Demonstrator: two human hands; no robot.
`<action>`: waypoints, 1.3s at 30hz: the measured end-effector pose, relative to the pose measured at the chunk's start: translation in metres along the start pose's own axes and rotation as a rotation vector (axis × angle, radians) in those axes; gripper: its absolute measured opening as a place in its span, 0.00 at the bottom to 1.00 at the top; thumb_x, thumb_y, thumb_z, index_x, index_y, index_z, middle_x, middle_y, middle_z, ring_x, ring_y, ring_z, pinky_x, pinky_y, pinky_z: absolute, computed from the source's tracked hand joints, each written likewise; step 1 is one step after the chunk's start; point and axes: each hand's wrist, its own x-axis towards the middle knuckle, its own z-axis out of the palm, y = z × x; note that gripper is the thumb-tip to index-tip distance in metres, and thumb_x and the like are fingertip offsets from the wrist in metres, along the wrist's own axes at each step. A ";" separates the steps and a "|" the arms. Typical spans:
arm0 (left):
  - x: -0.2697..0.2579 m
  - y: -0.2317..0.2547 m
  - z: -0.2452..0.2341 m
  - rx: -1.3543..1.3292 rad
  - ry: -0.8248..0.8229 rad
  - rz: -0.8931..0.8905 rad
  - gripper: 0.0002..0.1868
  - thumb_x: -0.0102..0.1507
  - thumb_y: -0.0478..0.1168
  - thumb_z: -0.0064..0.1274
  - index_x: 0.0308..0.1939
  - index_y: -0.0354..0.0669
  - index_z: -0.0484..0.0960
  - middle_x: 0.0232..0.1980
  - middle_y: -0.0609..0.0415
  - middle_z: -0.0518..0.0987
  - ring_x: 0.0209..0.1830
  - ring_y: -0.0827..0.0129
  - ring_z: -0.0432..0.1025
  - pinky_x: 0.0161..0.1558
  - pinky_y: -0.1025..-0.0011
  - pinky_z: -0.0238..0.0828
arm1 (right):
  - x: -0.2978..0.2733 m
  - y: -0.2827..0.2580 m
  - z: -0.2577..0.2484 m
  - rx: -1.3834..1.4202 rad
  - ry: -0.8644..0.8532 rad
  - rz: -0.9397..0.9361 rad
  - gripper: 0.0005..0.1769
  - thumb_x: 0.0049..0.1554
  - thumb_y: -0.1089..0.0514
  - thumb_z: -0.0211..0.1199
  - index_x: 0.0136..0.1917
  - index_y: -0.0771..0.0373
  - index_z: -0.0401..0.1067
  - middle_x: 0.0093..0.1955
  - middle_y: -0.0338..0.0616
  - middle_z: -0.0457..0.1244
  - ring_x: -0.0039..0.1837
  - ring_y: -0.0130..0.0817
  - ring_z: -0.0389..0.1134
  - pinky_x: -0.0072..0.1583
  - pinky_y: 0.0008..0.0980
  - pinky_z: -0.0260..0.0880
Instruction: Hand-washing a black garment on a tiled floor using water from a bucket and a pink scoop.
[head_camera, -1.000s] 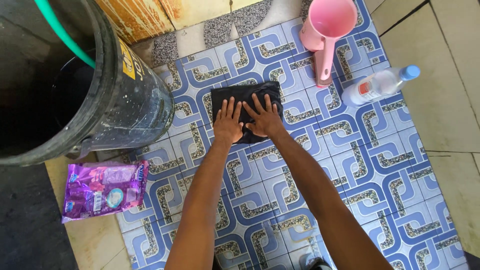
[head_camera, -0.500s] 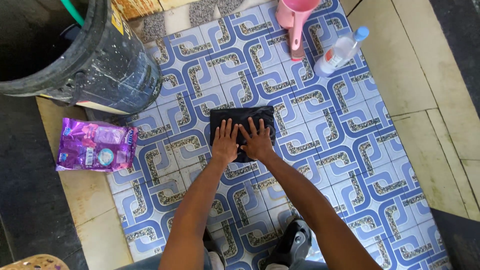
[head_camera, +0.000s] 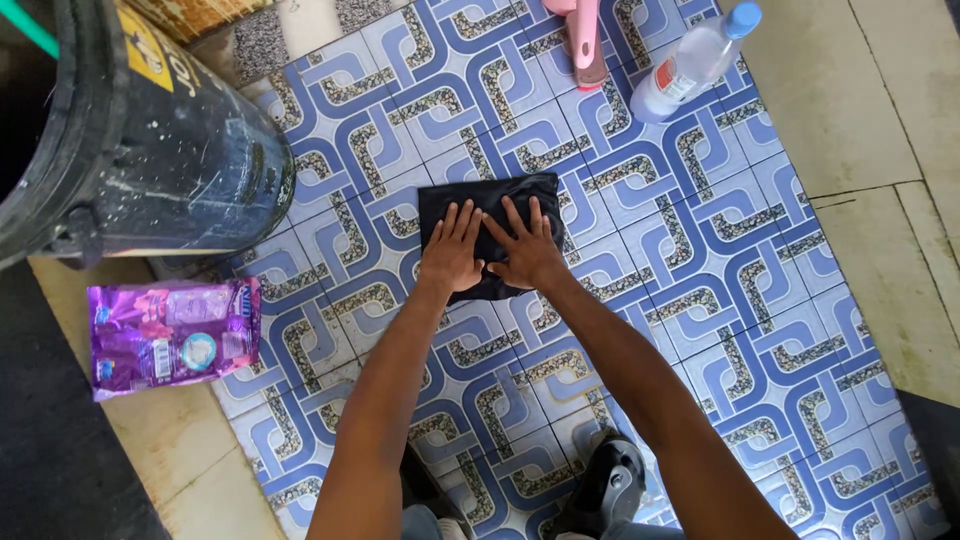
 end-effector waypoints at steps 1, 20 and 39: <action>0.011 -0.005 -0.006 0.000 -0.007 0.008 0.53 0.64 0.54 0.55 0.83 0.49 0.38 0.86 0.52 0.33 0.86 0.54 0.29 0.80 0.55 0.34 | 0.011 0.004 -0.007 0.005 -0.004 0.008 0.55 0.57 0.26 0.58 0.85 0.33 0.32 0.87 0.42 0.20 0.84 0.67 0.15 0.79 0.66 0.31; 0.195 -0.083 -0.128 0.083 -0.100 -0.094 0.50 0.69 0.58 0.45 0.83 0.56 0.29 0.86 0.62 0.23 0.86 0.62 0.23 0.81 0.60 0.30 | 0.205 0.054 -0.122 0.020 0.057 0.006 0.55 0.54 0.24 0.60 0.85 0.31 0.36 0.89 0.38 0.21 0.85 0.65 0.16 0.80 0.64 0.32; 0.030 -0.015 -0.036 0.074 -0.066 -0.082 0.54 0.66 0.56 0.54 0.83 0.55 0.32 0.87 0.58 0.26 0.86 0.56 0.26 0.81 0.54 0.36 | 0.041 0.004 -0.020 -0.038 0.042 0.000 0.52 0.57 0.23 0.55 0.85 0.28 0.34 0.89 0.38 0.20 0.85 0.65 0.16 0.80 0.63 0.33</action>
